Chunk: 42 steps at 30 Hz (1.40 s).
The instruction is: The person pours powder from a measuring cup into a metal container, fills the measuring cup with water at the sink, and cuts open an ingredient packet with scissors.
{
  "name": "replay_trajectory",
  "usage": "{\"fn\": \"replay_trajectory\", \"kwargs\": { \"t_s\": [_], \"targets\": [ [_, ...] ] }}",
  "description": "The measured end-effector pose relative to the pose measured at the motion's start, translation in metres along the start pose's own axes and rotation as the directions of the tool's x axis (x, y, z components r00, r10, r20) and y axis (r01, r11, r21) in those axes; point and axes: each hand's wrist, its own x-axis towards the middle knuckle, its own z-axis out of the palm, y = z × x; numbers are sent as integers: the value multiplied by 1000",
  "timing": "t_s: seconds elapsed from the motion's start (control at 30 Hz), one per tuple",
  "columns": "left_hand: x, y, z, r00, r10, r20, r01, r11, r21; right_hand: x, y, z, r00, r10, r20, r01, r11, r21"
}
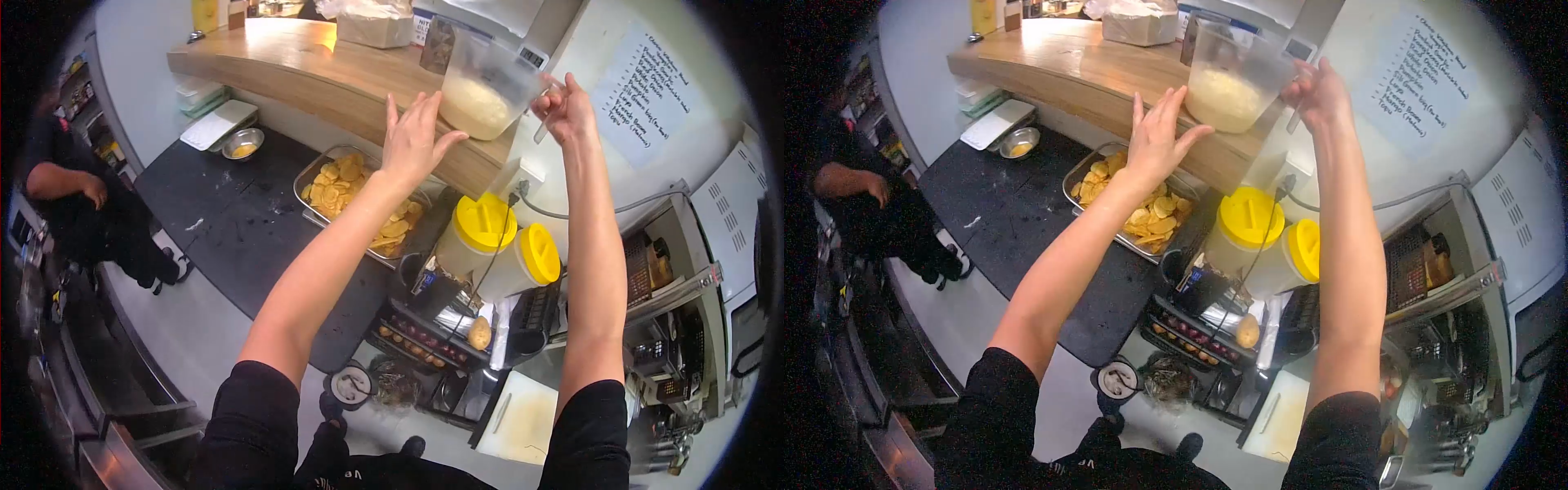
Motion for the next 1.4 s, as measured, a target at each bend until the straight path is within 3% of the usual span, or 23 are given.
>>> {"fn": "replay_trajectory", "kwargs": {
  "t_s": [0.17,0.3,0.33,0.37,0.4,0.43,0.47,0.5,0.57,0.6,0.67,0.8,0.87,0.9,1.03,1.1,1.23,1.3,1.4],
  "targets": [
    [6,-14,9,1000,-14,-13,13,997,-76,25,6,6,999,-38,-19,36,993,-110],
    [2,-17,22,989,60,-133,-54,997,45,32,18,-4,988,-147,-53,141,985,-100],
    [0,-19,26,982,86,-166,-71,993,97,22,25,1,904,-375,-205,294,894,-338],
    [-2,-21,29,977,115,-179,-94,988,121,13,33,2,749,-599,-284,367,731,-575],
    [-3,-23,33,977,115,-178,-95,989,117,0,44,1,747,-600,-286,365,730,-577],
    [-5,-24,36,972,122,-201,-100,988,117,-14,54,-2,517,-844,-143,516,441,-734],
    [-5,-24,37,965,128,-228,-102,987,120,-28,64,-2,237,-970,58,569,90,-817],
    [-7,-25,36,967,124,-221,-104,990,98,-42,74,0,236,-969,66,577,85,-812],
    [-9,-30,36,959,156,-236,-135,985,104,-66,92,7,326,-917,231,765,112,-635],
    [-9,-29,36,951,194,-241,-174,979,102,-68,101,7,287,-896,339,787,19,-616],
    [-9,-27,37,945,196,-260,-175,979,100,-71,118,13,274,-865,420,796,-41,-604],
    [-10,-30,37,926,224,-304,-211,975,74,-52,149,4,323,-878,354,782,37,-622],
    [-13,-27,34,941,195,-278,-182,981,70,-50,161,5,128,-902,413,744,-188,-641],
    [-14,-25,33,954,164,-252,-155,986,56,-50,163,3,174,-897,405,722,-163,-672],
    [-14,-20,33,923,212,-321,-194,977,85,-48,161,6,155,-916,371,721,-152,-676],
    [-15,-17,31,945,192,-264,-177,981,81,-49,155,4,205,-872,445,707,-183,-684],
    [-17,-15,32,950,196,-244,-174,979,106,-39,158,2,155,-869,471,661,-263,-703],
    [-17,-15,34,935,203,-291,-173,977,126,-35,164,3,69,-908,413,634,-280,-721],
    [-21,-11,33,918,191,-348,-159,980,119,-35,166,3,100,-905,413,672,-245,-699]
  ]
}}
